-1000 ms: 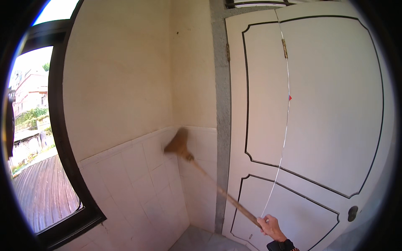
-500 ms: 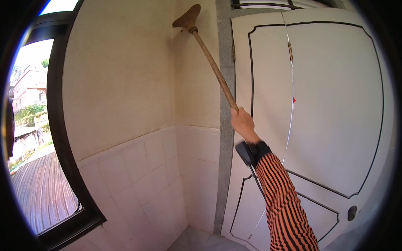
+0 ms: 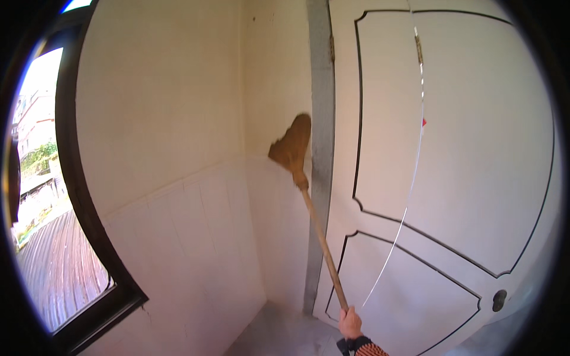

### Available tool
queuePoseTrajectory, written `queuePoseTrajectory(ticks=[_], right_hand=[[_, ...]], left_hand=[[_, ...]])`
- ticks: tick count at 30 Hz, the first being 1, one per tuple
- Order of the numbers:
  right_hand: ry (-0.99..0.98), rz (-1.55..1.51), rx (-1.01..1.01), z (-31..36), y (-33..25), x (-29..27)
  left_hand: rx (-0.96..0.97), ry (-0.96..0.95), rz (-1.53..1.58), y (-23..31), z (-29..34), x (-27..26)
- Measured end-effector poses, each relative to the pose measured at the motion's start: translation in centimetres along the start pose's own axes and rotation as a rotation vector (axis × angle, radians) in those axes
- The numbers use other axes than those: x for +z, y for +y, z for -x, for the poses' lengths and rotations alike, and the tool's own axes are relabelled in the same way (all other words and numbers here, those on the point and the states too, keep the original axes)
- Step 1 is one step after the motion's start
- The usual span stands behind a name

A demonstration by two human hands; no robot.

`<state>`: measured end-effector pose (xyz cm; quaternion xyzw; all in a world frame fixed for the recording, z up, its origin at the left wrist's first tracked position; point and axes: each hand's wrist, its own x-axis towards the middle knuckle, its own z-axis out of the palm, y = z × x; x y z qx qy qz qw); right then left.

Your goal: Sweep the floor and walls with a broom.

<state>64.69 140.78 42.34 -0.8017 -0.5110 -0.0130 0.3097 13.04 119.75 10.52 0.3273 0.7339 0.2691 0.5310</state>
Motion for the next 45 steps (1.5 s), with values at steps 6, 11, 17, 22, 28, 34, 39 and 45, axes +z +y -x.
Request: queuePoseTrajectory(ticks=[6, 11, 17, 22, 28, 34, 39, 45], right_hand=[[-0.263, -0.065, 0.035, 5.6, 5.6, -2.0], [-0.645, -0.293, 0.204, 8.7, 6.2, -3.8], [-0.808, -0.469, 0.385, 7.8, 3.8, -6.4], [-0.716, -0.639, 0.223, 1.5, 1.1, -6.8], [-0.770, -0.762, 0.186, -14.9, -7.4, -4.4], [-0.818, -0.562, -0.067, -20.0, -2.9, 3.2], [-0.903, -0.210, 0.119, -8.5, 10.3, 5.9], [-0.866, -0.037, 0.294, -0.5, 11.8, 11.0]], left_hand=[[0.410, -0.049, -0.483, 9.0, -2.0, -0.1], [0.227, -0.134, -0.390, 13.0, -1.2, 2.4], [0.101, -0.022, -0.171, 19.2, 2.3, 4.5], [-0.008, -0.125, -0.379, 13.0, 3.4, 3.3], [-0.134, -0.138, -0.516, 17.5, 6.2, 5.7], [-0.280, -0.015, -0.159, 31.8, 7.3, 12.3], [-0.184, -0.081, -0.184, 29.1, 7.0, 14.5], [0.096, -0.176, -0.569, 14.7, 0.6, 11.8]])
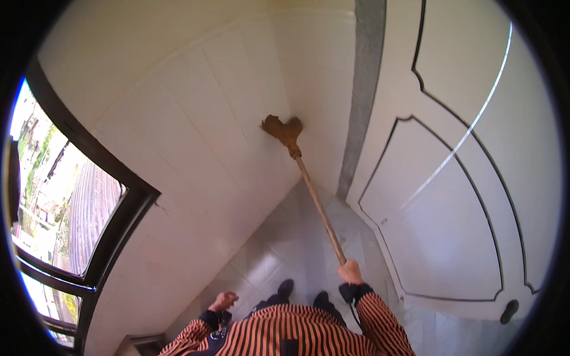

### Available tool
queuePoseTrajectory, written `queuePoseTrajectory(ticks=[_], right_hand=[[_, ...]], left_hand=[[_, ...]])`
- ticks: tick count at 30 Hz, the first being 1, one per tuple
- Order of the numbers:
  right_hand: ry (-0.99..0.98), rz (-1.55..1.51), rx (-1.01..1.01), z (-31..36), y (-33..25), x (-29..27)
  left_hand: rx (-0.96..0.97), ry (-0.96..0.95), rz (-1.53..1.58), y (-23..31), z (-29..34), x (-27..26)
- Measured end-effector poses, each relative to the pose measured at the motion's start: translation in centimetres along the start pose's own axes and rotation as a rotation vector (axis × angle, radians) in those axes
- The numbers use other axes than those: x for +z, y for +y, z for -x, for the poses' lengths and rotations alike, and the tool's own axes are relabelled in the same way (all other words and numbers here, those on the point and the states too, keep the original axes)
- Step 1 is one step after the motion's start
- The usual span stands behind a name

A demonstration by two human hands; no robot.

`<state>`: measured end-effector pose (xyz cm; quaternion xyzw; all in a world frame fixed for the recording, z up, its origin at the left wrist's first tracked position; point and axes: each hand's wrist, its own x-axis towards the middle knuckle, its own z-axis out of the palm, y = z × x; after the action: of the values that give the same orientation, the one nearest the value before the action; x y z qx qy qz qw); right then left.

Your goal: Sweep the floor and walls with a broom.

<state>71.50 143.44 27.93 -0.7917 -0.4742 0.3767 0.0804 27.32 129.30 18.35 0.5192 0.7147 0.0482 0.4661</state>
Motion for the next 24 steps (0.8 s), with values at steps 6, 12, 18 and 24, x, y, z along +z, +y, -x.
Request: queuePoseTrajectory(ticks=[6, 12, 18, 24], right_hand=[[-0.082, -0.114, 0.012, -1.4, 6.1, 8.9], [0.109, 0.004, -0.109, -11.6, 7.7, 13.3], [0.141, 0.263, -0.085, -22.0, 3.4, 19.3], [0.004, 0.334, 0.059, -35.9, -4.1, 24.7]], left_hand=[[0.053, 0.125, 0.166, -7.3, -7.5, 4.2], [-0.132, -0.020, 0.449, -5.9, -15.1, 6.4], [-0.215, -0.162, 0.376, -11.3, -22.2, 5.2], [-0.354, -0.087, 0.519, -14.1, -32.9, 0.1]])
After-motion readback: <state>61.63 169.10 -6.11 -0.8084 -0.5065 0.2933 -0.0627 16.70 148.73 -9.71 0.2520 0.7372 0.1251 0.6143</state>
